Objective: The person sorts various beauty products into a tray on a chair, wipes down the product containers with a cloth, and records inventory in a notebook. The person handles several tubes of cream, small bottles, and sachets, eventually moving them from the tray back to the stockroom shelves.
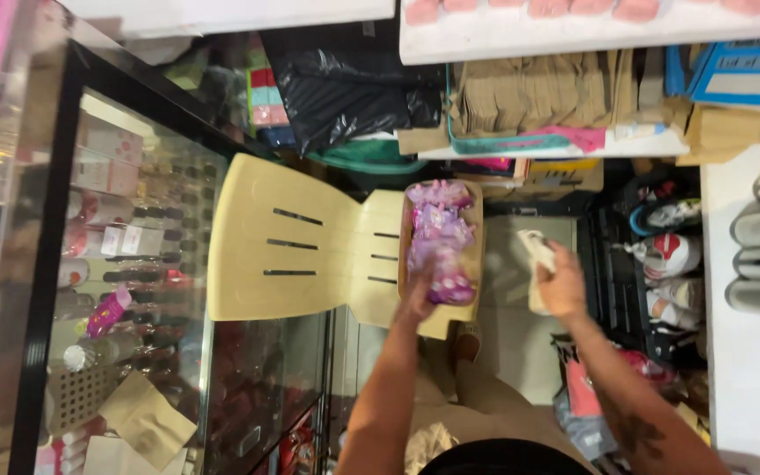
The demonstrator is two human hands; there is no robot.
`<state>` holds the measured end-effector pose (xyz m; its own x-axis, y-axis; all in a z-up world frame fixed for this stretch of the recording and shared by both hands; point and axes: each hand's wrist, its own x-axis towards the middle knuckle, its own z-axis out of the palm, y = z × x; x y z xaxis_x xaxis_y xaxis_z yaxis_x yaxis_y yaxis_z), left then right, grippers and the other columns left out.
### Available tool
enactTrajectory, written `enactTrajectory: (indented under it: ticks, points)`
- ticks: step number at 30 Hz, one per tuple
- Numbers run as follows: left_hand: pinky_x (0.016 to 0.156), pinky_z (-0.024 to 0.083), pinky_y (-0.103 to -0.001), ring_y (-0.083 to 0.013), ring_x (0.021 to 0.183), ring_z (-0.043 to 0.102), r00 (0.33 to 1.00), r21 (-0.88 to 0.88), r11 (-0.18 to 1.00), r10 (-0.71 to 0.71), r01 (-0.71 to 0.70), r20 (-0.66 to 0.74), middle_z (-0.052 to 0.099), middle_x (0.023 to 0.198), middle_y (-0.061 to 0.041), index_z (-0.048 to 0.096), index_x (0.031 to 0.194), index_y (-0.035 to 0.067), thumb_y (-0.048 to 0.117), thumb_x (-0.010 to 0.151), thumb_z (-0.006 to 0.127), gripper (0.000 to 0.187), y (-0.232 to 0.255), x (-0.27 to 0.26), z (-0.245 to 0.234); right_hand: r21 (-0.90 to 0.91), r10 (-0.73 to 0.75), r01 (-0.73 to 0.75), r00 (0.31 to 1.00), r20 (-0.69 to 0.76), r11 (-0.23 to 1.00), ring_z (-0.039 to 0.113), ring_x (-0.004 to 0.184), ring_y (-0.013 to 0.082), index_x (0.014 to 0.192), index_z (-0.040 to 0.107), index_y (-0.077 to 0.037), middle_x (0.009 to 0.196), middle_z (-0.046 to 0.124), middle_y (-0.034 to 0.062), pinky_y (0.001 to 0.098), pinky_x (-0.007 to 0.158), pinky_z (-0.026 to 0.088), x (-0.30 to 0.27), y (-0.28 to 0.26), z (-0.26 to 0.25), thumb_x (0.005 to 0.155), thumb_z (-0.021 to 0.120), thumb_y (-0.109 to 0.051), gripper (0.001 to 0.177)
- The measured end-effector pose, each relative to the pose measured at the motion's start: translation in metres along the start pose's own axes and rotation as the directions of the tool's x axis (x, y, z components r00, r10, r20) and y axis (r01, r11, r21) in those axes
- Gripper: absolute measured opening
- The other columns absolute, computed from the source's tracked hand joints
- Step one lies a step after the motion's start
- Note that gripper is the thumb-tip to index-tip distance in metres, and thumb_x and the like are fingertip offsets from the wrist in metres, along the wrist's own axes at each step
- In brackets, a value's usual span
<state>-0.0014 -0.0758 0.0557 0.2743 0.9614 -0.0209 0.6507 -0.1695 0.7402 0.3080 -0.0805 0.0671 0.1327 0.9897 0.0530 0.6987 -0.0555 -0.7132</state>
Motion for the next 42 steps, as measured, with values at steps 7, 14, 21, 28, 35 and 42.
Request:
enactTrajectory:
  ticks: [7,14,21,28,35,42]
  points:
    - [0.076,0.060,-0.050,-0.0317,0.092,0.070,0.609,-0.749,0.082,-0.643,0.658,0.464,0.072,0.106,-0.012,0.060,0.131,-0.001,0.018,0.084,0.075,0.052,-0.063,0.035,-0.010,0.213,0.210,-0.216,0.976,0.050,0.953,0.067,0.105,0.0273,0.140,0.052,-0.005,0.118,0.068,0.0166,0.0372,0.090,0.053,0.005,0.003,0.006,0.096,0.069,-0.013,0.048]
    - [0.073,0.059,-0.039,-0.0243,0.082,0.072,0.914,-0.270,0.874,-0.374,0.405,0.158,0.076,0.099,-0.016,0.071,0.111,0.001,0.029,0.083,0.082,0.041,-0.198,0.036,0.155,0.515,0.392,-0.397,0.912,0.124,0.760,0.062,0.099,0.0129,0.142,0.051,-0.008,0.116,0.067,0.0064,0.0281,0.085,0.052,-0.005,-0.024,0.068,0.098,0.066,-0.011,0.046]
    - [0.098,0.055,-0.052,-0.0393,0.112,0.069,0.828,0.113,0.838,-0.545,0.534,0.132,0.073,0.116,-0.022,0.072,0.117,0.001,0.049,0.092,0.064,0.055,-0.212,0.025,0.221,0.659,0.418,-0.396,0.898,0.134,0.640,0.062,0.105,0.0115,0.140,0.051,-0.006,0.119,0.067,0.0048,0.0257,0.089,0.052,-0.031,-0.037,0.106,0.099,0.065,-0.005,0.044]
    - [0.118,0.036,-0.056,-0.0454,0.150,0.025,0.730,0.313,0.696,-0.683,0.646,0.014,0.009,0.173,-0.016,0.059,0.132,-0.008,0.053,0.095,0.063,0.072,-0.124,0.052,0.145,0.644,0.388,-0.341,0.919,0.074,0.685,0.060,0.108,0.0118,0.142,0.050,-0.005,0.120,0.067,0.0061,0.0255,0.094,0.050,-0.054,-0.027,0.126,0.100,0.064,-0.004,0.044]
    - [0.118,0.019,-0.069,-0.0480,0.153,0.016,0.873,0.548,0.790,-0.444,0.275,0.202,0.016,0.164,-0.020,0.049,0.155,0.012,0.029,0.081,0.069,0.078,-0.178,0.027,0.182,0.654,0.487,-0.452,0.862,0.142,0.607,0.061,0.104,0.0126,0.142,0.050,-0.006,0.118,0.068,0.0071,0.0270,0.090,0.051,-0.053,-0.044,0.126,0.098,0.064,-0.006,0.046]
    - [0.119,0.006,-0.074,-0.0510,0.155,-0.004,0.757,0.510,0.840,-0.453,0.186,0.470,0.003,0.166,-0.025,0.050,0.148,0.033,0.066,0.092,0.051,0.065,-0.085,0.061,0.074,0.654,0.435,-0.411,0.890,0.137,0.635,0.063,0.106,0.0133,0.141,0.050,-0.006,0.121,0.068,0.0083,0.0277,0.091,0.052,-0.047,-0.060,0.115,0.099,0.063,-0.006,0.044]
